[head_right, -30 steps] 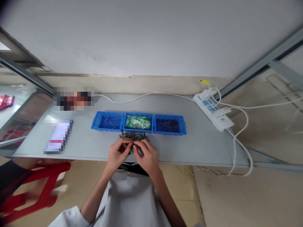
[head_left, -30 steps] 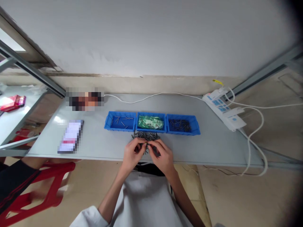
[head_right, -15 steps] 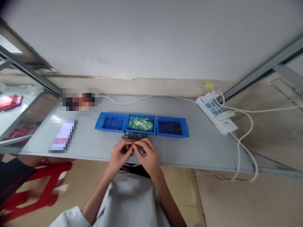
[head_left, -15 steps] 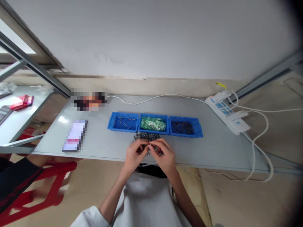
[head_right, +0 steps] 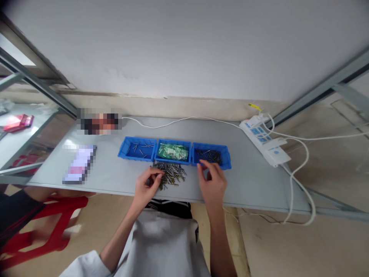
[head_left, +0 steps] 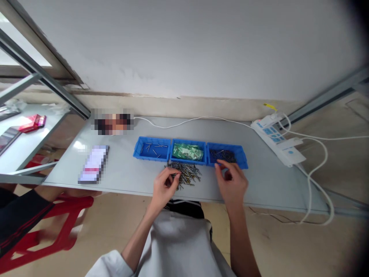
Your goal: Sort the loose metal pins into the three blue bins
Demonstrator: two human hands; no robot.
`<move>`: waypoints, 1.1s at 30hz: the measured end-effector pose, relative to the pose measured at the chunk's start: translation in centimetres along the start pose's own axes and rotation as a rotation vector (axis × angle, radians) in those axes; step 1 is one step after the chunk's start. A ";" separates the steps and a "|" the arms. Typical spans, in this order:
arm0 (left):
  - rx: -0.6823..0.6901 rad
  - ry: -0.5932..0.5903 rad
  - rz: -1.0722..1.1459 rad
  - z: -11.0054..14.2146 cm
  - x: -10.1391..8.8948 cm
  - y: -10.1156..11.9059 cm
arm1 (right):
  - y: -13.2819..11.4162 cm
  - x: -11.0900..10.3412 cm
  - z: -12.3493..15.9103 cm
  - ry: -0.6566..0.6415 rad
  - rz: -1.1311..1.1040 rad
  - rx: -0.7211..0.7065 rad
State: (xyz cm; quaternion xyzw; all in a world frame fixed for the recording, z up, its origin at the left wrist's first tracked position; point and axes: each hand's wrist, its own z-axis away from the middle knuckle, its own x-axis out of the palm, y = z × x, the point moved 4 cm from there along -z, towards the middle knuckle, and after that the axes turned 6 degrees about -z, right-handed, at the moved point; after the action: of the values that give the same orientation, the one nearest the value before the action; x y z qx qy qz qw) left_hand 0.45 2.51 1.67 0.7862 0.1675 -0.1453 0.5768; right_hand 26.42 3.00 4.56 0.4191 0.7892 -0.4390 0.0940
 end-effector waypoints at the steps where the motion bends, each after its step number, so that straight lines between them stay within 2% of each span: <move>1: -0.007 -0.001 0.002 0.0 0.0 0.0 | -0.5 0.4 1.1 -0.077 -0.050 -0.020; 3: -0.019 -0.008 0.002 0.0 0.0 0.0 | -1.7 1.5 3.2 -0.270 -0.130 -0.058; 5: -0.022 -0.013 0.000 0.0 0.0 0.0 | -2.5 2.3 4.9 -0.402 -0.173 -0.071; 8: -0.016 -0.015 -0.001 -0.1 0.0 0.2 | -2.8 3.0 6.2 -0.466 -0.166 -0.076; 17: -0.023 -0.023 0.000 0.0 0.0 0.0 | -2.9 3.8 5.8 -0.480 -0.139 -0.109; 28: 0.001 -0.014 -0.006 -0.2 -0.1 0.6 | -2.9 3.1 5.4 -0.410 -0.214 -0.036; 33: 0.048 -0.065 -0.014 0.1 0.1 0.6 | -3.6 3.4 5.0 -0.396 -0.292 -0.017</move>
State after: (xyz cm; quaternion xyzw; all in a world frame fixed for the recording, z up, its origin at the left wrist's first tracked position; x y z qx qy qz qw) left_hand 0.78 2.27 2.15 0.7933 0.1505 -0.1789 0.5621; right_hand 20.51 0.22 2.00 0.2055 0.8112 -0.5150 0.1857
